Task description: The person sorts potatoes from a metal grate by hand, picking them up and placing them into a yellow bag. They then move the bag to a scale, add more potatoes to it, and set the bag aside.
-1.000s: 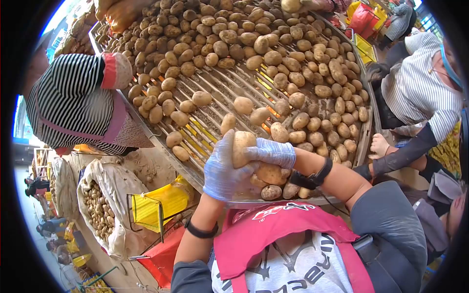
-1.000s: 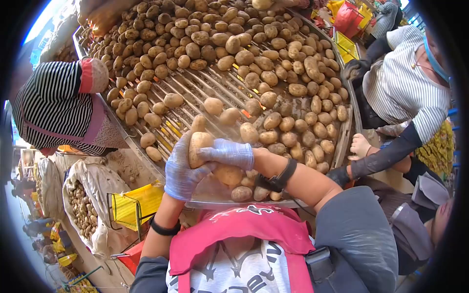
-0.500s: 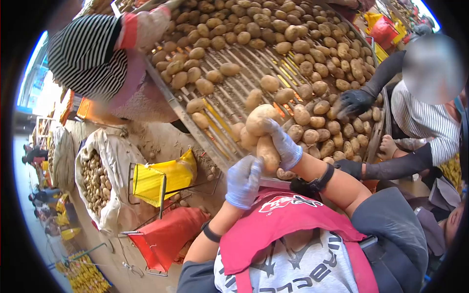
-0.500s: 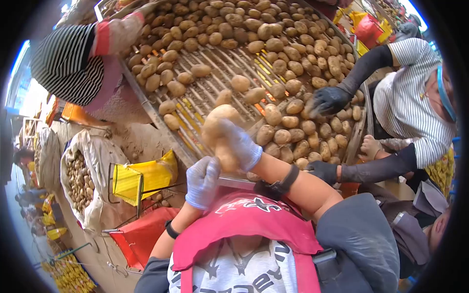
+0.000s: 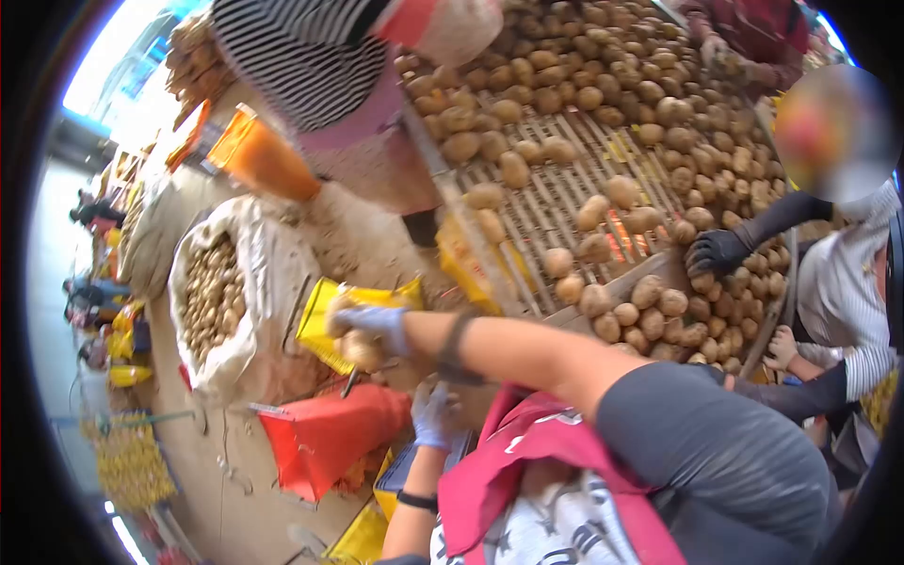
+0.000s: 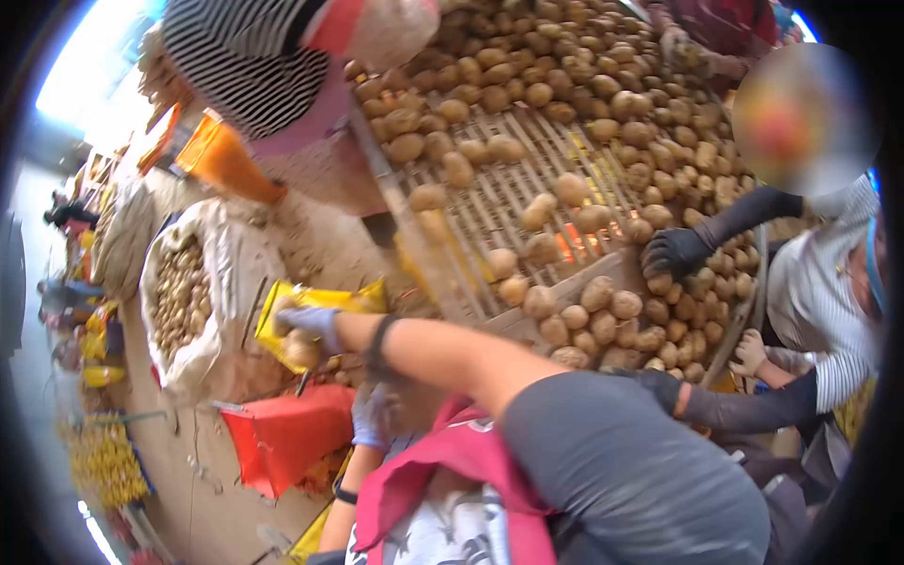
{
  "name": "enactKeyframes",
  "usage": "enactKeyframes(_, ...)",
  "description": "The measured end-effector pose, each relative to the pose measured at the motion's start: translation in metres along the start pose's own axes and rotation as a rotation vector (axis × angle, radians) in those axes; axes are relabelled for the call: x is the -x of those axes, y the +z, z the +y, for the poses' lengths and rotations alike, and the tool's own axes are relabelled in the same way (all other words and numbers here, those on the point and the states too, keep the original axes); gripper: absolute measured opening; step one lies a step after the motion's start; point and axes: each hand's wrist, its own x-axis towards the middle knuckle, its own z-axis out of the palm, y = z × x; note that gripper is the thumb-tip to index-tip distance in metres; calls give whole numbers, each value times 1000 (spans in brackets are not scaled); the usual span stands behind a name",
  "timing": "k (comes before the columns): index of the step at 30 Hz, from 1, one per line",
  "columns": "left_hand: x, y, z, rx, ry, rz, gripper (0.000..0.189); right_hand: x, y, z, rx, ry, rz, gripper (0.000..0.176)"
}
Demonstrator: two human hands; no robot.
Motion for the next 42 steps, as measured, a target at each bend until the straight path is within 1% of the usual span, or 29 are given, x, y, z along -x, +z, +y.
enactKeyframes(1, -15, -19, -11, 49, 12, -114, 25, -12, 0, -4, 411, -75, 184, 59)
enactKeyframes(2, -18, -19, -6, -19, 44, -66, 20, -24, 1, -9, 752, -83, 389, 65)
enactKeyframes(3, -18, -19, -1, -82, 81, -11, 16, 0, -13, -20, 1125, -210, 445, 72)
enactKeyframes(4, -21, -16, 6, -217, 206, -24, 16, 36, -36, -44, 1342, -256, 446, 68)
enactKeyframes(6, -29, -1, 23, -482, 464, -49, 16, 104, -105, -70, 1577, -356, 626, 51)
enactKeyframes(7, -35, 18, 40, -703, 748, -99, 22, 134, -157, -59, 1581, -634, 724, 41)
enactKeyframes(8, -42, 49, 63, -919, 1039, -149, 28, 179, -176, -41, 1805, -613, 1047, 38)
enactKeyframes(10, -60, 129, 106, -1178, 1418, 54, 41, 248, -217, -10, 2161, -293, 849, 42)
enactKeyframes(11, -72, 171, 135, -1152, 1348, -49, 48, 266, -221, -1, 2079, -211, 760, 43)
enactKeyframes(12, -111, 210, 151, -1132, 1566, -33, 55, 290, -224, 9, 1989, -123, 685, 43)
enactKeyframes(15, -173, 297, 197, -1416, 1261, 81, 67, 351, -223, -8, 1511, 198, 341, 40)
enactKeyframes(16, -177, 315, 202, -1502, 1144, 129, 71, 356, -247, -22, 1535, 150, 141, 34)
enactKeyframes(18, -149, 339, 173, -1528, 1167, 233, 72, 367, -336, -46, 1131, 73, 330, 30)
enactKeyframes(19, -139, 338, 161, -1546, 1176, 300, 72, 371, -364, -77, 2002, -85, 441, 34)
enactKeyframes(20, -150, 332, 150, -1466, 1217, 269, 71, 384, -377, -120, 1495, 71, 1047, 45)
enactKeyframes(21, -151, 331, 149, -1479, 1221, 192, 72, 400, -416, -139, 1470, -13, 1253, 59)
enactKeyframes(23, -152, 334, 153, -1493, 1215, 53, 73, 410, -486, -178, 1232, 4, 1467, 71)
enactKeyframes(25, -155, 342, 158, -1551, 1145, 4, 78, 393, -518, -195, 1048, -209, 959, 86)
enactKeyframes(26, -147, 350, 155, -1568, 1137, 31, 82, 367, -484, -194, 1156, 366, 1398, 94)
enactKeyframes(27, -137, 357, 147, -1595, 1117, 45, 86, 356, -485, -182, 1229, 321, 1508, 96)
enactKeyframes(28, -126, 367, 140, -1693, 1096, 98, 95, 360, -481, -171, 1275, 222, 1486, 93)
enactKeyframes(29, -105, 379, 138, -1719, 1005, -54, 95, 371, -476, -159, 1323, 127, 1467, 89)
enactKeyframes(33, -44, 414, 89, -1838, 934, -277, 84, 392, -445, -91, 1598, -159, 1198, 58)
enactKeyframes(34, -48, 403, 57, -1782, 1310, -248, 76, 393, -413, -74, 1626, -191, 1132, 53)
enactKeyframes(35, -43, 402, 38, -1771, 1409, -347, 74, 392, -399, -59, 1546, -137, 1051, 50)
enactKeyframes(36, -24, 411, 37, -1741, 1202, -681, 71, 402, -383, -45, 1398, -169, 1061, 49)
enactKeyframes(37, -29, 403, 8, -1717, 1283, -706, 64, 406, -381, -30, 1399, -118, 1046, 49)
enactKeyframes(39, 21, 403, 6, -1849, 1074, -883, 57, 414, -359, -28, 1411, -11, 979, 54)
enactKeyframes(42, 38, 394, 13, -1935, 1025, -1111, 46, 405, -349, -33, 1323, 68, 986, 61)
